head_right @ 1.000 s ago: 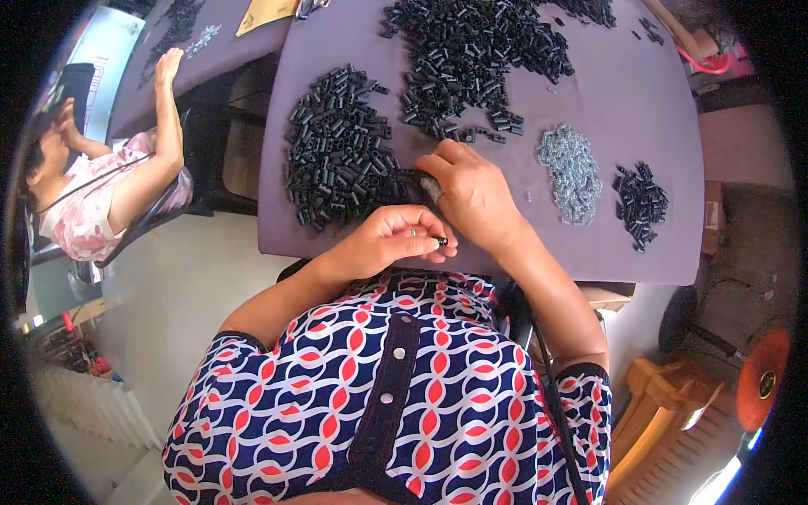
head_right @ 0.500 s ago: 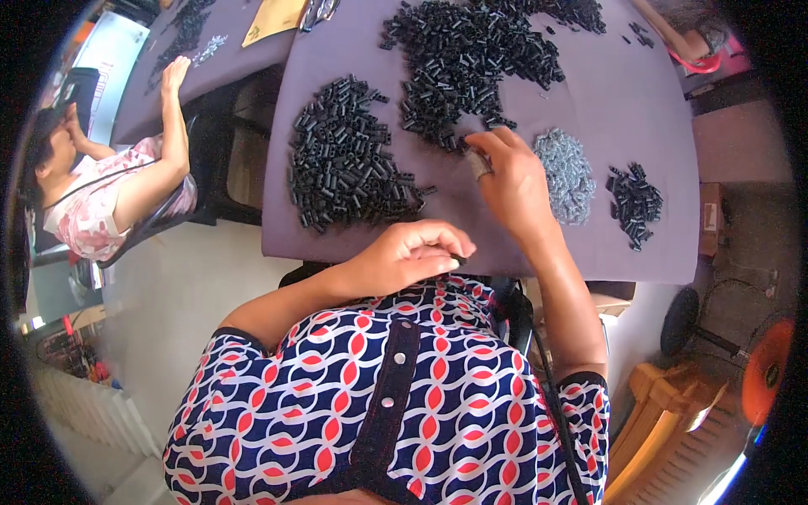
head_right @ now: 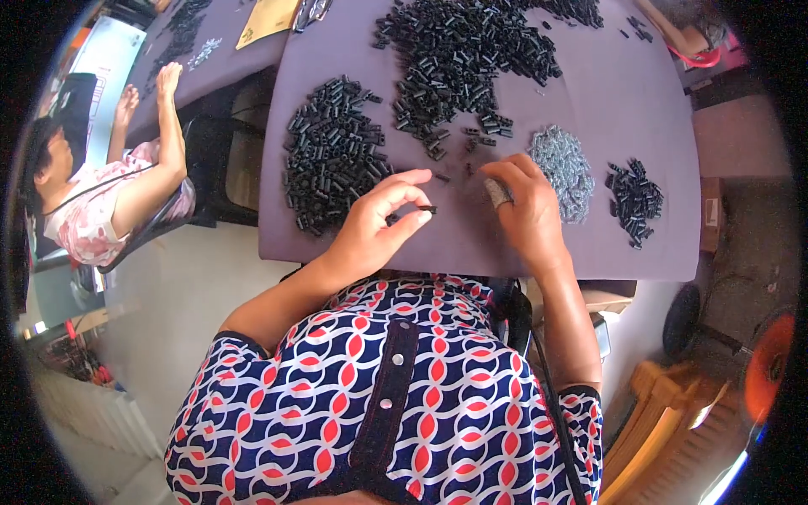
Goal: Sorting small black plastic components and placing them into a small plastic bag at a workshop table.
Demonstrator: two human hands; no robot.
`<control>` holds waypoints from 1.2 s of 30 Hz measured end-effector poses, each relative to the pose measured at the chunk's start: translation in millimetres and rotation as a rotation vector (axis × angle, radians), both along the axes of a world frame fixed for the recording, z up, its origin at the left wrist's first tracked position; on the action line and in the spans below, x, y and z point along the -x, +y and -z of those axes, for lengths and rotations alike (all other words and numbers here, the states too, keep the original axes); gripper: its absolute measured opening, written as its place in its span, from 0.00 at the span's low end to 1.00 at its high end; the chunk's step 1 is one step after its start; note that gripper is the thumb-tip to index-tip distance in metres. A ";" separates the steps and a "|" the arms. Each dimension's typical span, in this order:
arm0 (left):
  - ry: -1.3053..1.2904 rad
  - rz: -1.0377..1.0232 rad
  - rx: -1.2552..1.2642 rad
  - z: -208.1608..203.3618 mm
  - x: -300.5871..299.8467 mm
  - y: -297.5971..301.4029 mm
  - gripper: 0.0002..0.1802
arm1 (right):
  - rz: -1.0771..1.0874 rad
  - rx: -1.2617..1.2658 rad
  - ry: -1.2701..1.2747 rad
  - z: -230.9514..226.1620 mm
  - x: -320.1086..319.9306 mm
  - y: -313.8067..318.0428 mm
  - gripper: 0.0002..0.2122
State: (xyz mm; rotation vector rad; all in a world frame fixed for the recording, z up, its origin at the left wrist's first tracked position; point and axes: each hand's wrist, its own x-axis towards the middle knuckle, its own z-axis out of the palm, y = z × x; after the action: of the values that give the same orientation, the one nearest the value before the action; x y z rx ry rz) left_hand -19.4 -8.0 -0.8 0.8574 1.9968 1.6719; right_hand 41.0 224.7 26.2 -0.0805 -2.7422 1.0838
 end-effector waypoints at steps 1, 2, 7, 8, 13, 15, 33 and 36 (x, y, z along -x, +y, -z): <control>0.019 -0.014 0.012 -0.8 1.7 -1.3 0.07 | 0.016 0.002 -0.001 0.7 -0.2 1.4 0.15; 0.025 -0.013 0.023 -4.1 3.2 -2.7 0.07 | 0.017 0.005 -0.002 1.4 0.2 1.4 0.15; 0.046 -0.017 0.050 -5.8 4.0 -5.1 0.07 | 0.027 -0.066 -0.018 8.8 8.6 -6.9 0.13; 0.065 -0.022 0.052 -6.1 4.7 -4.9 0.07 | 0.028 -0.065 -0.017 9.8 12.0 -9.6 0.13; -0.174 -0.039 -0.127 -5.0 1.9 0.3 0.07 | -0.016 -0.262 0.037 10.9 20.6 -13.1 0.10; -0.345 -0.063 -0.202 -11.2 1.2 -0.1 0.08 | -0.028 -0.272 0.056 8.5 18.0 -15.2 0.11; -0.572 -0.009 -0.237 -20.2 -14.9 14.8 0.07 | -0.166 0.301 -0.090 -40.7 -23.9 -22.5 0.12; -0.548 0.002 -0.261 -19.5 -17.3 15.5 0.07 | -0.185 0.309 -0.108 -40.2 -24.9 -20.4 0.11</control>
State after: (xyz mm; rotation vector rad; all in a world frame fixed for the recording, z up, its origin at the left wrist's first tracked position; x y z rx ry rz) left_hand -2.2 7.5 18.6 0.4088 1.4308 1.9349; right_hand 65.9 204.3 66.4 0.0752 -2.6917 1.5917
